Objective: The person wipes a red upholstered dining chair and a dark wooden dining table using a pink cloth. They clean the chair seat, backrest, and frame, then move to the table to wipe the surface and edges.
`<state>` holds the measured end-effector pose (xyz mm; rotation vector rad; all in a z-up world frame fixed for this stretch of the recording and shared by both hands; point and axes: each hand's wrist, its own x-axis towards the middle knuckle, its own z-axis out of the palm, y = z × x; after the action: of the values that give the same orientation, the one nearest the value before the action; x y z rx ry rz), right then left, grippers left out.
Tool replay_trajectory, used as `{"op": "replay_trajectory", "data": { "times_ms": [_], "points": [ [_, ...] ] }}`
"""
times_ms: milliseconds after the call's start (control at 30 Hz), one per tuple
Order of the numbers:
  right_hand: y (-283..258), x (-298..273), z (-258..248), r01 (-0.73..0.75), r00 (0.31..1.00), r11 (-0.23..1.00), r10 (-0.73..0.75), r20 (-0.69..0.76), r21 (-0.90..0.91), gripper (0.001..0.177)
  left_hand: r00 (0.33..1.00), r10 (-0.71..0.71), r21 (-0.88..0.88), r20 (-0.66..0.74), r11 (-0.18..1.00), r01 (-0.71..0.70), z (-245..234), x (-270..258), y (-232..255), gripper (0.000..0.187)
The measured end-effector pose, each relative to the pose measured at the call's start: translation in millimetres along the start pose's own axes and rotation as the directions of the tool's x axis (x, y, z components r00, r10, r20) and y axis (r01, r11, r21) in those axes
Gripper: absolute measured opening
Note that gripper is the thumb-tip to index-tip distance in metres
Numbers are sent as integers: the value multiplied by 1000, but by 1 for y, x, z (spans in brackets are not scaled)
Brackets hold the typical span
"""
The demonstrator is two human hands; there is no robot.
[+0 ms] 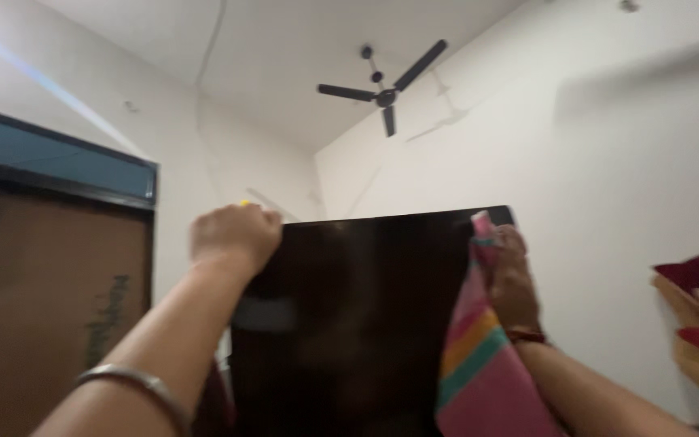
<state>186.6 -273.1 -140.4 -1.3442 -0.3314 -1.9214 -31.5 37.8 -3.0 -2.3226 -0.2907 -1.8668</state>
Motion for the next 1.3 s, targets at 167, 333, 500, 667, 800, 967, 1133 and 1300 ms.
{"op": "replay_trajectory", "data": {
  "times_ms": [167, 333, 500, 667, 800, 967, 1133, 1300],
  "points": [
    [-55, 3, 19, 20, 994, 996, -29, -102, -90, 67, 997, -14, 52, 74, 999, 10, -15, 10, -22, 56],
    [-177, -20, 52, 279, 946, 928, -310, -94, -249, 66, 995, -27, 37, 98, 999, 24, -21, 9, -28, 57],
    [-281, -54, 32, 468, 884, 883, -466, -48, 35, 68, 998, -5, 31, 70, 1000, 3, -26, 7, -28, 58],
    [-293, -55, 16, 480, 877, 866, -478, -51, 143, 70, 997, 7, 10, 75, 1000, -8, -34, 7, -29, 61],
    [-283, -45, 10, 531, 843, 820, -537, -33, 213, 70, 997, 12, 8, 75, 1000, -13, -37, 10, -28, 61],
    [-250, -23, -8, 662, 728, 725, -683, 67, 191, 70, 998, 45, -4, 34, 999, -44, -35, 14, -23, 59],
    [-203, -12, -19, 648, 738, 746, -665, 113, 154, 69, 998, 53, -29, 32, 998, -52, -29, 16, -14, 56],
    [-120, -14, -10, 508, 859, 861, -508, 56, 29, 65, 996, 85, -37, 37, 996, -84, -21, 17, 0, 55]
  ]
}}
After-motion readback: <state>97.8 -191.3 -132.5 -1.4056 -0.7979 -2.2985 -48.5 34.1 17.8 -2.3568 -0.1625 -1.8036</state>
